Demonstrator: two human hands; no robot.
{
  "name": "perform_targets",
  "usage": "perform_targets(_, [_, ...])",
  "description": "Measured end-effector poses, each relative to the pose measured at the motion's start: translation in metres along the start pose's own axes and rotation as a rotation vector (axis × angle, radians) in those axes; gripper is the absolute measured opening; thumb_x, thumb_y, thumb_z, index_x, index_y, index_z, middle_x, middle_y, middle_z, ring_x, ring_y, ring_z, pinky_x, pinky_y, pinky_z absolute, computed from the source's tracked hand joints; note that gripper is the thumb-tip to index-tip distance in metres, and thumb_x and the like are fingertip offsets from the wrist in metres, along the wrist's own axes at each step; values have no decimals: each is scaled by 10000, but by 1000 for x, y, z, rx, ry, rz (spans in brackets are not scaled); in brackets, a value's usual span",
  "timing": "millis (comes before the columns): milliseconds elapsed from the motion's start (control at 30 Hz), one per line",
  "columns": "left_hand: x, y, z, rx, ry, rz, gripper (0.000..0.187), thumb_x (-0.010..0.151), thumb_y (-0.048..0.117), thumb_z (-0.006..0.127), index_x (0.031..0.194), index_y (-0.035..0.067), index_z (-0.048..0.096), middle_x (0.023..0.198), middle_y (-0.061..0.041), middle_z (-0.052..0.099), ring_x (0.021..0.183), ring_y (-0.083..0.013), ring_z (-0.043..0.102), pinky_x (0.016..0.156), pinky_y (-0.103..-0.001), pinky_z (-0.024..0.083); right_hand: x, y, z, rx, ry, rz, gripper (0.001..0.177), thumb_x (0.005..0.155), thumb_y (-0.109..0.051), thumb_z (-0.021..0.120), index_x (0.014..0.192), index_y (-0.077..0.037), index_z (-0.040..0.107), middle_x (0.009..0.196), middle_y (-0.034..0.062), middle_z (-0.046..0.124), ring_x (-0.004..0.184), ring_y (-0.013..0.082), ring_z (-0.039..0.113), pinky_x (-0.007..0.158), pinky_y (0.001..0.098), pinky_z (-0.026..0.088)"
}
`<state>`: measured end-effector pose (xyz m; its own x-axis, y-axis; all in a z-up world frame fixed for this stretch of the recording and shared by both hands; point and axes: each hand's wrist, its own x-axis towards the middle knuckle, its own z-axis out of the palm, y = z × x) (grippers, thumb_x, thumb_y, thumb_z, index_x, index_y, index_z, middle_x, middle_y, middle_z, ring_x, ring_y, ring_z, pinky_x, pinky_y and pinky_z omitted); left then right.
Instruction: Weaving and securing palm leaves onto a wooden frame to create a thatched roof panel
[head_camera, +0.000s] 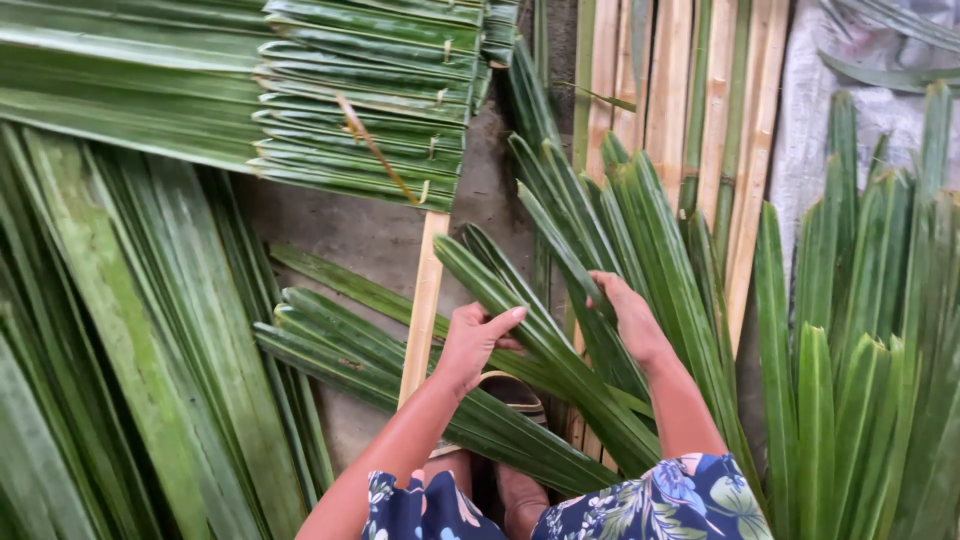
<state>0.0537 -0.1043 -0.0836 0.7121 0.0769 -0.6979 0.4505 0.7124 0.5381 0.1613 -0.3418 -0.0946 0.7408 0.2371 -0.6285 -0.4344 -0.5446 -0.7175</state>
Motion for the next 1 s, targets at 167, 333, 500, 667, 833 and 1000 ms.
perform_targets(167, [-1,6,0,25,-17,15,260,769,44,891,951,-84,757,840,-198,768,671,-260,764,566,-352,655,-61,-66,30,116,-72,-76,295,925,-170,736,1193,-47,734,906,41,686,834,123,598,819,299,532])
perform_targets(333, [-11,9,7,21,-58,36,254,726,4,900,922,-85,765,808,-201,759,658,-262,757,568,-344,652,-69,-71,44,170,-105,-123,215,861,-87,805,1066,-34,769,787,17,699,734,83,597,701,238,525])
perform_targets(500, [-6,0,1,3,-40,69,222,745,10,889,898,-89,763,783,-201,758,627,-243,751,554,-307,643,-71,-76,49,143,-70,-111,184,846,-111,832,1012,-50,781,753,-13,647,687,58,577,634,225,518])
perform_targets(667, [-2,-7,-3,6,-34,91,206,747,4,889,888,-84,766,770,-197,757,627,-234,749,554,-302,639,-70,-76,48,92,-78,-123,138,832,-108,847,943,-42,798,707,-5,645,667,64,557,611,231,499])
perform_targets(833, [-9,-1,0,16,-33,97,200,744,5,888,879,-80,768,765,-199,756,632,-231,747,558,-302,633,-68,-72,49,84,-97,-125,118,811,-105,861,895,-38,811,686,-4,653,659,71,548,607,239,484])
perform_targets(1000, [3,-25,-13,24,13,185,192,745,-15,892,902,-56,789,784,-182,768,703,-229,754,616,-326,641,-68,-74,52,67,-117,-144,123,790,-87,882,871,-39,803,670,4,643,644,64,540,590,228,472])
